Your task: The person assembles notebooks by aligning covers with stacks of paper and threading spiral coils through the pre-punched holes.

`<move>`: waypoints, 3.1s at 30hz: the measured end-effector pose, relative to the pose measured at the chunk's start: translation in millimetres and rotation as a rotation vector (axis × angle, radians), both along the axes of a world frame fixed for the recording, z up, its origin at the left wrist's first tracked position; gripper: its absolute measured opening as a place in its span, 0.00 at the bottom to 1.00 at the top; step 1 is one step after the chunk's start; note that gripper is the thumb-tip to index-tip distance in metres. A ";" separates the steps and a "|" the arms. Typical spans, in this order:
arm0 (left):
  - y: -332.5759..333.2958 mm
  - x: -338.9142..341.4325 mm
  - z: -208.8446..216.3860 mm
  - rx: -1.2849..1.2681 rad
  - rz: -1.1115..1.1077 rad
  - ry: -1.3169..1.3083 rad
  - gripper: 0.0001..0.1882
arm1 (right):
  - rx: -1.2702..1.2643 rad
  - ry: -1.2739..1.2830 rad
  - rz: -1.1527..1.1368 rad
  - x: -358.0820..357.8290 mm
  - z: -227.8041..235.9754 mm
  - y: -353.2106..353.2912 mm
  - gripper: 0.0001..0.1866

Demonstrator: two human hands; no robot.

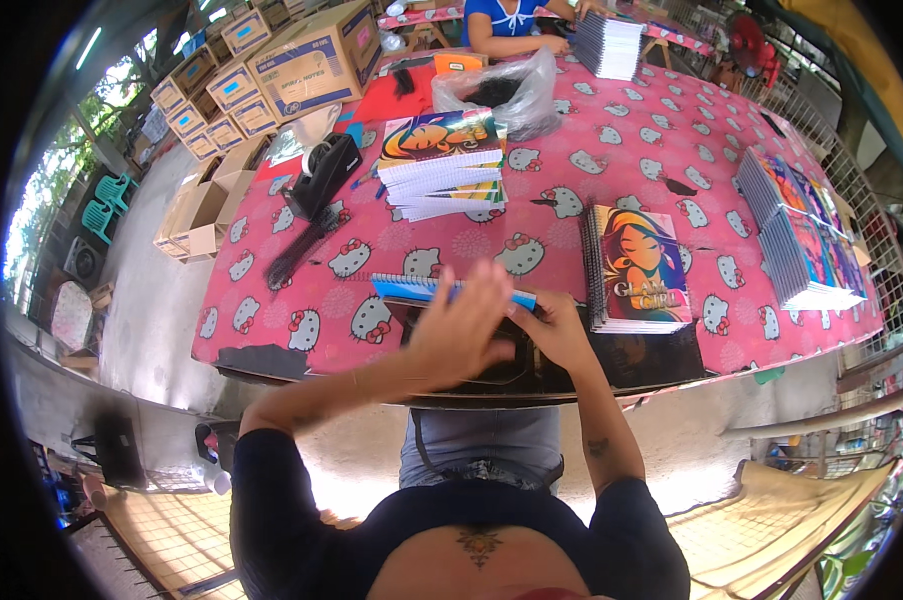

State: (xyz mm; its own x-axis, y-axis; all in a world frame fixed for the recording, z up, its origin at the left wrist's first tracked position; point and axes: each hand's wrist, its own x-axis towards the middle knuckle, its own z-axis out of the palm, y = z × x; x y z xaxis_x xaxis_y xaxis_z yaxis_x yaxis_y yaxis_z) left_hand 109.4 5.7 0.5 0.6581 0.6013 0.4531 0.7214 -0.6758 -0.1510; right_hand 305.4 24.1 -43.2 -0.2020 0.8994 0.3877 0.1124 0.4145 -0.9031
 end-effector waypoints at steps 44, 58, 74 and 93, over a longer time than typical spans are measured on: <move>19.4 -27.0 57.2 -0.307 -0.171 -0.444 0.13 | 0.310 -0.193 -0.332 -7.0 75.7 -34.7 0.14; 234.1 -80.0 47.8 -0.032 -0.140 -0.373 0.17 | -0.129 -0.422 -0.800 211.9 31.2 7.1 0.25; 211.4 -89.3 55.9 0.458 0.057 -0.275 0.11 | 0.141 -0.694 -0.962 168.6 40.5 4.7 0.37; 25.3 -26.8 138.5 0.073 -0.290 -0.134 0.16 | -0.070 0.234 -0.180 10.9 7.3 -23.2 0.11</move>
State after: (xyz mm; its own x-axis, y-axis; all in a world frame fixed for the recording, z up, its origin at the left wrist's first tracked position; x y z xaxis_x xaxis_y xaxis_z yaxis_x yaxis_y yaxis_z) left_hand 82.6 30.9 139.0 0.7286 0.3602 0.5826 0.5174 -0.8468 -0.1235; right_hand 316.3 0.9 -35.8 0.0504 0.9389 0.3405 -0.0357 0.3425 -0.9389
